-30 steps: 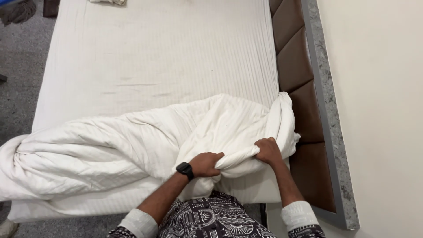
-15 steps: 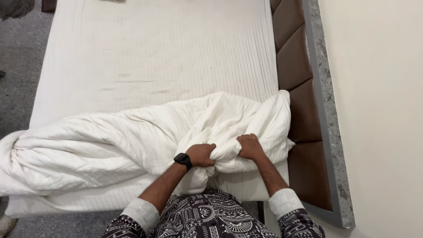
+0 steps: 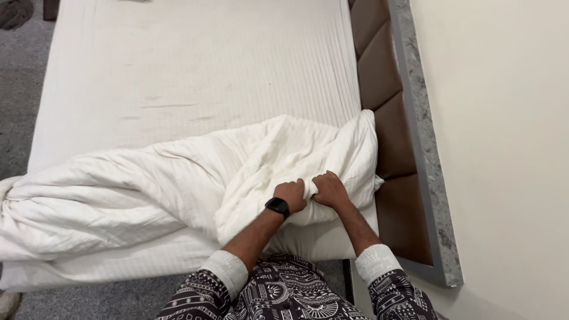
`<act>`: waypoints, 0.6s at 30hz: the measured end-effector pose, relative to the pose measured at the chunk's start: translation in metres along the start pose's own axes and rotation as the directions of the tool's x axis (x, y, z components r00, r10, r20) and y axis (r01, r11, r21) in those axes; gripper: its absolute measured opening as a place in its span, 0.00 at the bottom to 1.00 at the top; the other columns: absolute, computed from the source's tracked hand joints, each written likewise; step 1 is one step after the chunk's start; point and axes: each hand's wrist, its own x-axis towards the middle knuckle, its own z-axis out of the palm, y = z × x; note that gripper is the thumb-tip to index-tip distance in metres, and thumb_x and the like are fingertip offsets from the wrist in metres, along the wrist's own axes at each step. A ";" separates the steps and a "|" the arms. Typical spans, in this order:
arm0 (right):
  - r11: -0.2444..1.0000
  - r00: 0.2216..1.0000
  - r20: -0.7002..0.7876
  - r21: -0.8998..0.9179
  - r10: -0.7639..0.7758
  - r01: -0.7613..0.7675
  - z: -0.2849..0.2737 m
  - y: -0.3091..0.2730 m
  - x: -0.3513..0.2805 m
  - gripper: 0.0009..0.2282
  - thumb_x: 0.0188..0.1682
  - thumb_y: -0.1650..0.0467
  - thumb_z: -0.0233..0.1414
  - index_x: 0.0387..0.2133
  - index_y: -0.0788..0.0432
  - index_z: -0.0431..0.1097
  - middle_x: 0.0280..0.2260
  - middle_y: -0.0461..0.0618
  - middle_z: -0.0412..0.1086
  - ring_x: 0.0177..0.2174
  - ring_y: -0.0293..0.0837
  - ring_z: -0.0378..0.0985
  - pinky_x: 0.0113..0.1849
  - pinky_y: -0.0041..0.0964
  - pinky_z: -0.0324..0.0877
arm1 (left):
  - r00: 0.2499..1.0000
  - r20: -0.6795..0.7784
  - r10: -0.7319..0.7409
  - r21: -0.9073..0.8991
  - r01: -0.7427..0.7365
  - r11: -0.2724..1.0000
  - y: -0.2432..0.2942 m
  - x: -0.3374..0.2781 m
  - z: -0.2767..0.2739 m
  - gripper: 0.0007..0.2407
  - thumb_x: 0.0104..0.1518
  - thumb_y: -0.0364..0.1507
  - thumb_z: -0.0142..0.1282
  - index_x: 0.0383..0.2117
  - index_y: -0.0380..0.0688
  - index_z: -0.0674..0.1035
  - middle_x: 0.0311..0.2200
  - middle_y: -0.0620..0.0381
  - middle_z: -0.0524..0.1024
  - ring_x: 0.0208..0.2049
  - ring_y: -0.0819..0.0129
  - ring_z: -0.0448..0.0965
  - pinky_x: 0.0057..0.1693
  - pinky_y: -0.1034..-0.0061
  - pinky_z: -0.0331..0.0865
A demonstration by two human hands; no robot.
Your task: The person folds a white duvet on a bed by rolling it into a tight cylindrical shape. They start at the foot of the bed and roll the bedding towards the headboard, using both hands to maintain a compact roll. The person then adjusts the rolled duvet to ensure it is neat.
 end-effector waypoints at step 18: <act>0.951 0.959 0.195 -0.192 -0.205 0.242 0.050 0.040 0.011 0.10 0.42 0.59 0.49 0.28 0.47 0.72 0.28 0.45 0.75 0.36 0.51 0.81 0.42 0.48 0.71 | 0.991 0.133 -0.014 -0.319 0.056 0.946 0.042 -0.085 -0.042 0.16 0.59 0.40 0.47 0.41 0.38 0.70 0.33 0.32 0.80 0.39 0.36 0.83 0.44 0.49 0.76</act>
